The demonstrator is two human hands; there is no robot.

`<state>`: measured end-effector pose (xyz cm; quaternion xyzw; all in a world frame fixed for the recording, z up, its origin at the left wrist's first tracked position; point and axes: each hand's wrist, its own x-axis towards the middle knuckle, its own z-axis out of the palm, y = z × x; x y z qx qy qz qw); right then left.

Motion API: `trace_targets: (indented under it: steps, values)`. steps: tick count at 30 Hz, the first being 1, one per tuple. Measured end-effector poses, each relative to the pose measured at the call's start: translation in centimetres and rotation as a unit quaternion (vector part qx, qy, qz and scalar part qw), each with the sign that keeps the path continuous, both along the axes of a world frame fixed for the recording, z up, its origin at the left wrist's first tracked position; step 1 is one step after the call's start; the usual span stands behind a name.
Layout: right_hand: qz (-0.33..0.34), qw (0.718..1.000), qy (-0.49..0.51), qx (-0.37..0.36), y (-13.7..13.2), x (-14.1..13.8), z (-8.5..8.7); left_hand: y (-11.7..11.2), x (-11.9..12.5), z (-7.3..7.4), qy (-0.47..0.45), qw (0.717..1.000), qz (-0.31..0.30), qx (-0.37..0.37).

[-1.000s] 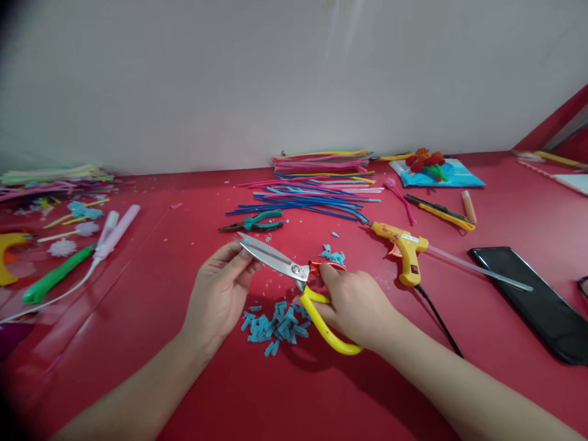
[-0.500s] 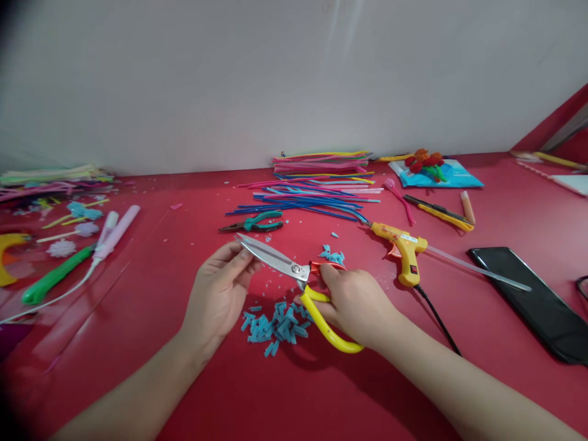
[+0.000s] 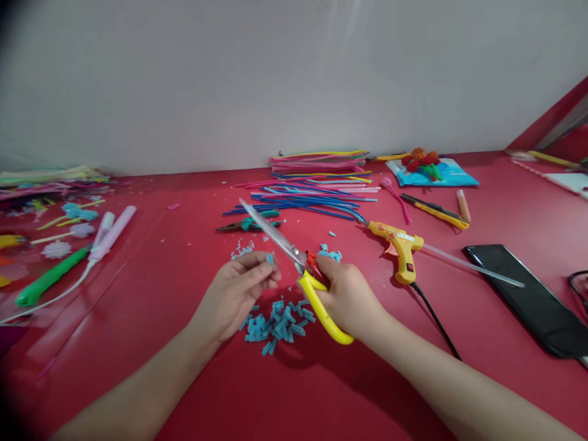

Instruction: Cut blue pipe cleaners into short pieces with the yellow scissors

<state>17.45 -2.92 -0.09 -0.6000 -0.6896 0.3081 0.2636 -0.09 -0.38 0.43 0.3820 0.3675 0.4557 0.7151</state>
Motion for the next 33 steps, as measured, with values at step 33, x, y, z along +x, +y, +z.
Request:
trace_targets:
  steps: [33]
  values:
    - [0.023, 0.99, -0.133, 0.036, 0.2, 0.5, 0.4, 0.2, 0.2, -0.8, -0.015, 0.992, 0.128, -0.005]
